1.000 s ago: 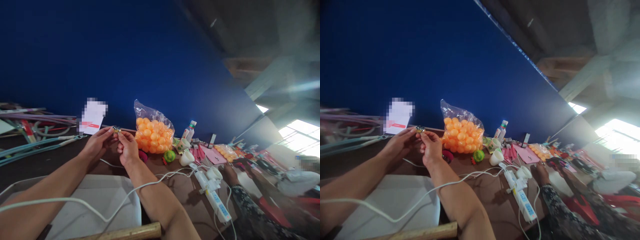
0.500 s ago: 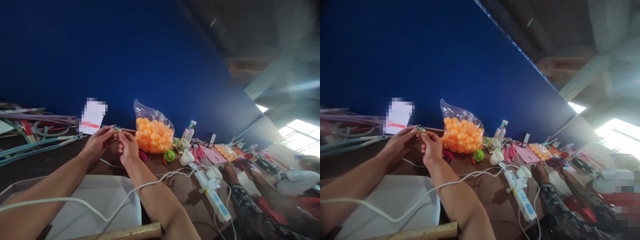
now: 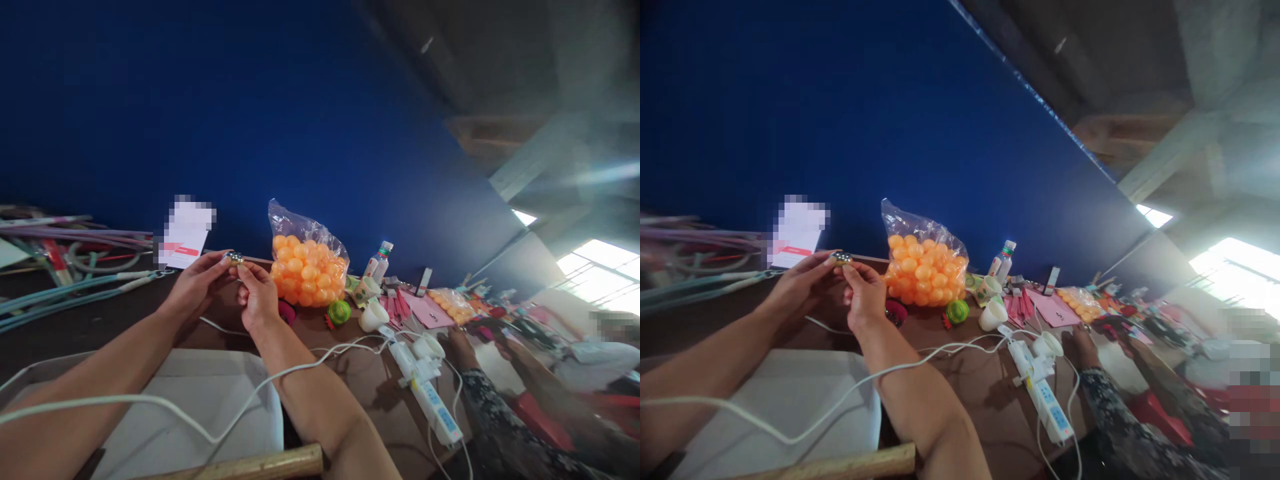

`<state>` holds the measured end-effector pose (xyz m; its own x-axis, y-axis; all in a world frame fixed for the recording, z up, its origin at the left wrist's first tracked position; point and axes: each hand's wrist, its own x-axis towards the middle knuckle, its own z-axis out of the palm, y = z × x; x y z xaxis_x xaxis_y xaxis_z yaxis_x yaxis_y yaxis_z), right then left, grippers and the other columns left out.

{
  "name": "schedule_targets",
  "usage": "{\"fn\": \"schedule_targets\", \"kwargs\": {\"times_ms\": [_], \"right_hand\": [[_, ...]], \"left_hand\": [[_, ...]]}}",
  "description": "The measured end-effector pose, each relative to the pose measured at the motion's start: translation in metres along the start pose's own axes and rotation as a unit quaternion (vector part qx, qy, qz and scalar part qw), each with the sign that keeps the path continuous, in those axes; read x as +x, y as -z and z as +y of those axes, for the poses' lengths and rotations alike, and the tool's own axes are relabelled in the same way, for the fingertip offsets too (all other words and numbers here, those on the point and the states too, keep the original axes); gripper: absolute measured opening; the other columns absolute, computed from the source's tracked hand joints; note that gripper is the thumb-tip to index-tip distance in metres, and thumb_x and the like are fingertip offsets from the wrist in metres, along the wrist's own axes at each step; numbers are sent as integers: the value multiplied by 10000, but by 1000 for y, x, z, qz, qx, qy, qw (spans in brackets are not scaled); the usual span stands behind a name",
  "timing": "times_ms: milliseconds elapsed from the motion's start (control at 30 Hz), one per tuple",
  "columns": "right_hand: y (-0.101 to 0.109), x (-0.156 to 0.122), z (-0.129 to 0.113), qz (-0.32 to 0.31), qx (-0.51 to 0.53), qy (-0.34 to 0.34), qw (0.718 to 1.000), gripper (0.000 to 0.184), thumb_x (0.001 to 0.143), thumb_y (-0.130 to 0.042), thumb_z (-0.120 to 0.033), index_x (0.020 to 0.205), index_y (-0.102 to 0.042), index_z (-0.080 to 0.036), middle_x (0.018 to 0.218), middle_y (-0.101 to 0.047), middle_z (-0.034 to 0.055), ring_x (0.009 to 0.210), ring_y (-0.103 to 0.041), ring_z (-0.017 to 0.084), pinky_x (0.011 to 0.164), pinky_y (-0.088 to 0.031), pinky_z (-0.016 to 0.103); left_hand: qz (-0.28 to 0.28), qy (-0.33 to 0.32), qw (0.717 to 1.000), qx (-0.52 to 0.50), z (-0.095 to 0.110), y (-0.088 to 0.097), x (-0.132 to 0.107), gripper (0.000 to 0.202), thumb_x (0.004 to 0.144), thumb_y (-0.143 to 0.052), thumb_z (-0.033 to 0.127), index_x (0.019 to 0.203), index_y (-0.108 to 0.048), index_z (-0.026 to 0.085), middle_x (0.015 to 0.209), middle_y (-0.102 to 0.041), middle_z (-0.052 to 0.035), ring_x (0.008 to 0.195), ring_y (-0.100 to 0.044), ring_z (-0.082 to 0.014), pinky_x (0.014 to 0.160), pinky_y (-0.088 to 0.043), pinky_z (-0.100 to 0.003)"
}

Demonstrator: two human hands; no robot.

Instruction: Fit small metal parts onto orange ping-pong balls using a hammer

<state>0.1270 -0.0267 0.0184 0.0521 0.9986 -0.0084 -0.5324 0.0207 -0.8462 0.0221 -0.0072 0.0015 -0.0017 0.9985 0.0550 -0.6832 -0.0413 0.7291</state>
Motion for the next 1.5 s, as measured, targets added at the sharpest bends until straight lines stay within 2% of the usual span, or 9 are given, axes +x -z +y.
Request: {"fn": "schedule_targets", "kwargs": {"times_ms": [900, 1100, 1300, 1500], "right_hand": [[1, 1, -1, -9, 7, -3, 1000, 186, 659, -749, -270, 805, -691, -171, 719, -700, -9, 377, -301, 7, 353, -174, 157], [0, -1, -3, -7, 16, -11, 1000, 178, 655, -742, -256, 800, -686, -168, 706, -694, -7, 381, -292, 9, 358, -161, 163], [0, 0, -3, -8, 21, -11, 1000, 162, 656, -740, -254, 783, -681, -171, 705, -690, -15, 380, -291, 6, 362, -159, 160], [0, 0, -3, -4, 8, -7, 1000, 183, 653, -738, -268, 797, -678, -172, 714, -697, -8, 389, -278, 16, 366, -158, 171]], "left_hand": [[-5, -9, 1000, 8, 0, 1, 2, 317, 670, -814, 241, 958, -712, 157, 896, -739, -20, 780, -680, -104, 785, -553, -214], [3, -4, 1000, 13, 0, 1, 2, 341, 643, -830, 246, 952, -716, 162, 871, -737, -9, 719, -670, -94, 775, -559, -226], [1, -8, 1000, 16, 0, 1, 1, 338, 655, -822, 245, 967, -717, 167, 898, -735, -15, 767, -678, -102, 788, -550, -215], [2, -11, 1000, 17, 0, 1, 1, 329, 657, -820, 238, 959, -716, 164, 880, -731, -5, 732, -667, -87, 790, -544, -215]]}}
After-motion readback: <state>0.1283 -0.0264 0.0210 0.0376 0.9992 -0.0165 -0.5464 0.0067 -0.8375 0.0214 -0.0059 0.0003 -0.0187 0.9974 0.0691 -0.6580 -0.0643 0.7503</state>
